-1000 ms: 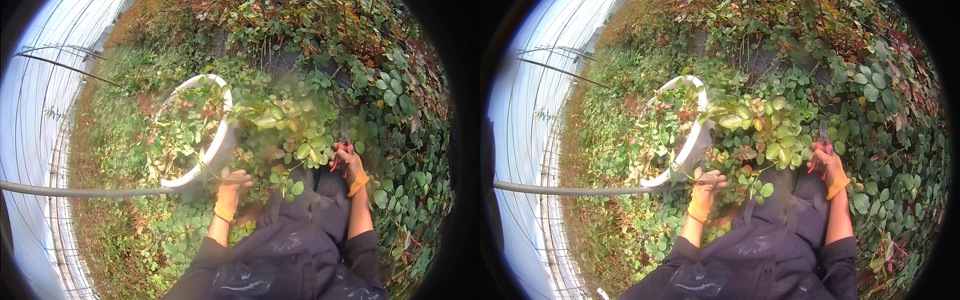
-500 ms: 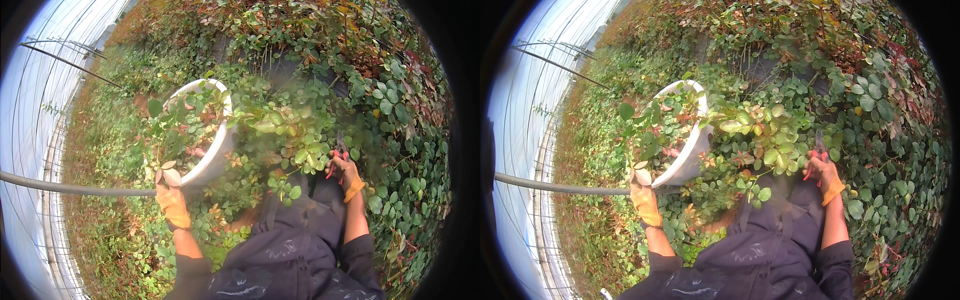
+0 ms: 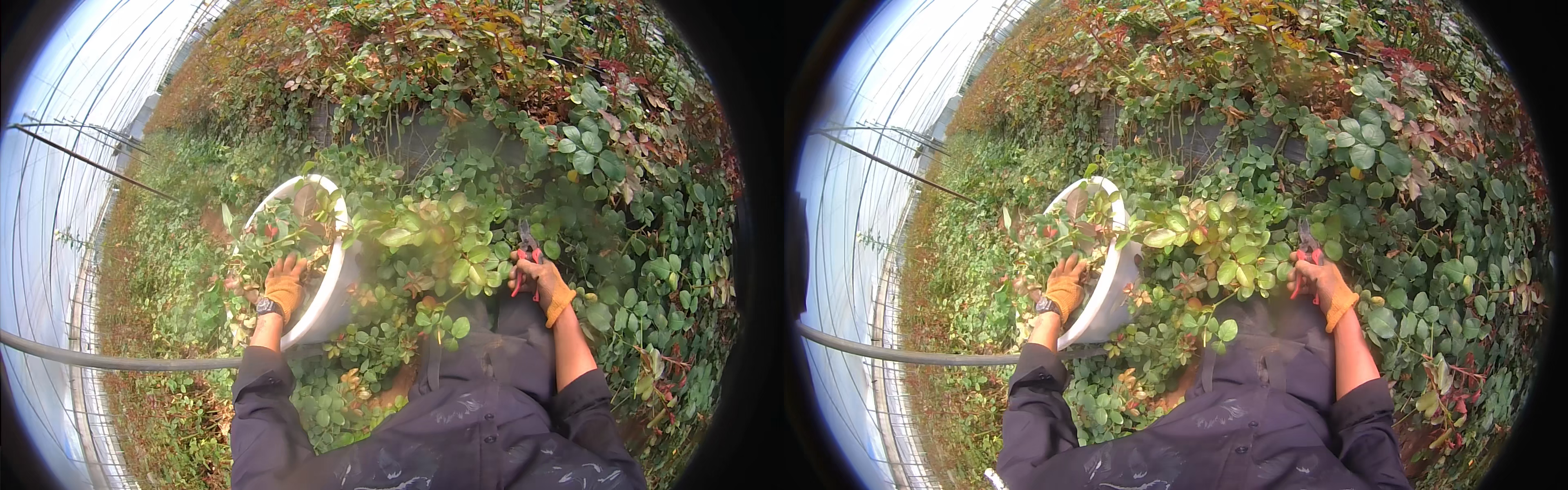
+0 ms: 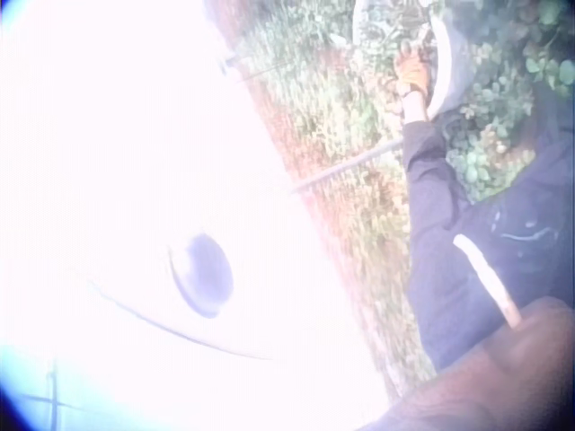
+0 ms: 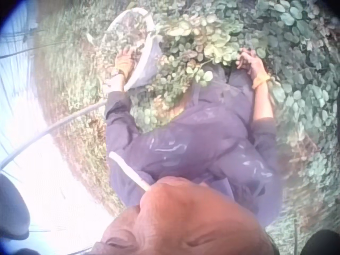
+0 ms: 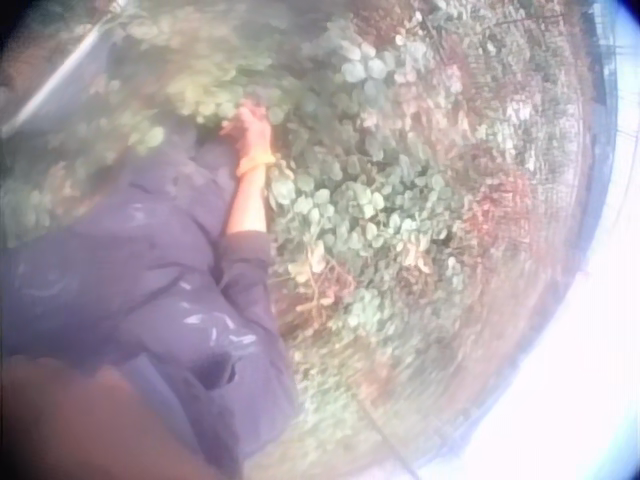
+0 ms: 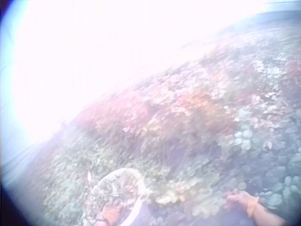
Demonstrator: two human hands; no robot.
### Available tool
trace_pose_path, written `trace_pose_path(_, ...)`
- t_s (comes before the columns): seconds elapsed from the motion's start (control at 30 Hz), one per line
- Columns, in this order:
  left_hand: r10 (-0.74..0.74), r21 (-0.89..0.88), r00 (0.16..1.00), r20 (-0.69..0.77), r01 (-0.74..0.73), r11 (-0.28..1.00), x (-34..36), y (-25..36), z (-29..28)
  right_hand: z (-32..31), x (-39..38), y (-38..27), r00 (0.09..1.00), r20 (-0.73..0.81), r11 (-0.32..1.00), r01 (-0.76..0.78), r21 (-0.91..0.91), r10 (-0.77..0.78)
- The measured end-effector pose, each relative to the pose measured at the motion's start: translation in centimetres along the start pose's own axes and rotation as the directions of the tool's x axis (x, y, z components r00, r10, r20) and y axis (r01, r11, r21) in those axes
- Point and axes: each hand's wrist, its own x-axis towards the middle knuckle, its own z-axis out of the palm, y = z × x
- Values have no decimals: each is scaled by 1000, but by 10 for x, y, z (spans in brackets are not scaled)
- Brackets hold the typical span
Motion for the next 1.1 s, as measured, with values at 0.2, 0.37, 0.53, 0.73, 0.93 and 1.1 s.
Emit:
trace_pose_path(0.2,46,12,983,176,-49,999,22,-3,62,-2,2,5,1000,-20,998,0,67,1)
trace_pose_path(0.37,-18,-336,969,245,102,936,-11,-4,9,-7,0,7,998,30,997,50,51,-51)
trace_pose_path(0.53,-142,-754,963,228,267,600,-69,-6,-72,-7,-1,5,997,42,996,55,65,-58)
trace_pose_path(0.73,-261,-953,952,156,215,213,-127,-47,-112,-4,-14,4,997,39,996,59,71,-62)
trace_pose_path(0.93,-790,-881,613,-3,372,292,-142,-78,-165,-7,-30,4,999,39,994,30,107,-34)
trace_pose_path(1.1,-588,-683,524,-616,15,730,-88,15,-204,-8,-27,9,999,32,994,37,99,-40)
